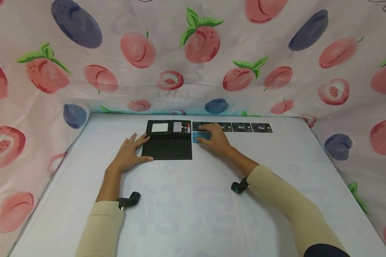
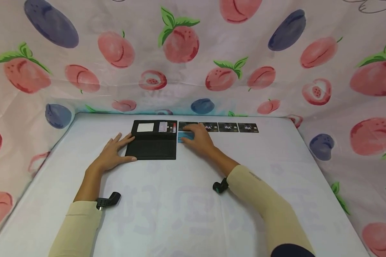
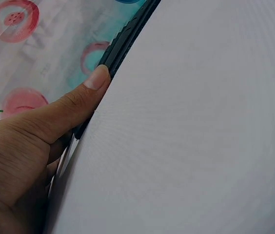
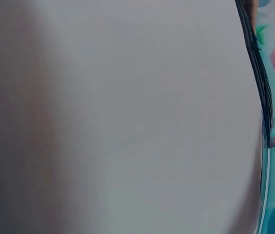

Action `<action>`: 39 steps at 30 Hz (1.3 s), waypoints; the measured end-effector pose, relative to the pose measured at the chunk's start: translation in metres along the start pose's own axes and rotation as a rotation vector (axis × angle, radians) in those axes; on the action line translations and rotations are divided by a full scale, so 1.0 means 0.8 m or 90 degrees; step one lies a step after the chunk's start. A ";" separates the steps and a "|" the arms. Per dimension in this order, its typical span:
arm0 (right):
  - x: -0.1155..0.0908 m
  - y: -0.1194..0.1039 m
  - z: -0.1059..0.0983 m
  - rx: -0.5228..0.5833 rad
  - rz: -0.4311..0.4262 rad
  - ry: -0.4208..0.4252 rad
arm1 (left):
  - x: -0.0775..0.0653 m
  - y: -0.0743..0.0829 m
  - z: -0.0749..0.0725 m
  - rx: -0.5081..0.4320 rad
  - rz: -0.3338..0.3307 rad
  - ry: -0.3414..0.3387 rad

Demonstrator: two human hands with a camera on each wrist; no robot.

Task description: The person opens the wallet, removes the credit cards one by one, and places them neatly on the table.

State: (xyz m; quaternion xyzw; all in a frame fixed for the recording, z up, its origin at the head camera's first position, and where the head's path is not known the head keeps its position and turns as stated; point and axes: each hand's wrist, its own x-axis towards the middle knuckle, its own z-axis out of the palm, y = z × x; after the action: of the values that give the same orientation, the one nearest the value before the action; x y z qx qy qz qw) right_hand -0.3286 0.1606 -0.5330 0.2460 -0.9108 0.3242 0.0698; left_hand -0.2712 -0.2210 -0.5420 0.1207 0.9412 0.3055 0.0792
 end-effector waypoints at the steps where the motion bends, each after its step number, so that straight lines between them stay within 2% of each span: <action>1: 0.004 -0.003 0.002 -0.001 0.004 -0.006 | 0.000 0.000 0.000 0.001 -0.003 0.000; 9: 0.035 -0.023 0.020 -0.062 0.013 -0.046 | 0.000 0.000 -0.001 0.003 0.002 -0.001; 16: 0.065 -0.032 0.034 -0.096 -0.029 -0.059 | 0.001 0.000 -0.002 0.004 0.007 0.002; 22: 0.084 -0.036 0.047 -0.126 -0.042 -0.079 | 0.002 -0.002 0.000 0.014 0.004 0.000; 32: 0.097 -0.049 0.056 -0.120 -0.031 -0.101 | 0.002 -0.001 0.002 0.008 -0.008 0.005; 39: 0.099 -0.048 0.060 -0.091 -0.013 -0.103 | 0.001 -0.002 0.001 0.012 -0.010 0.008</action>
State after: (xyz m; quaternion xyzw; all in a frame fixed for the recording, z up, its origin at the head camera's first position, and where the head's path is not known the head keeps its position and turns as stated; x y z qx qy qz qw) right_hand -0.3768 0.0729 -0.5260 0.2752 -0.9317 0.2366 0.0172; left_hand -0.2720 -0.2214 -0.5440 0.1122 0.9455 0.2965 0.0742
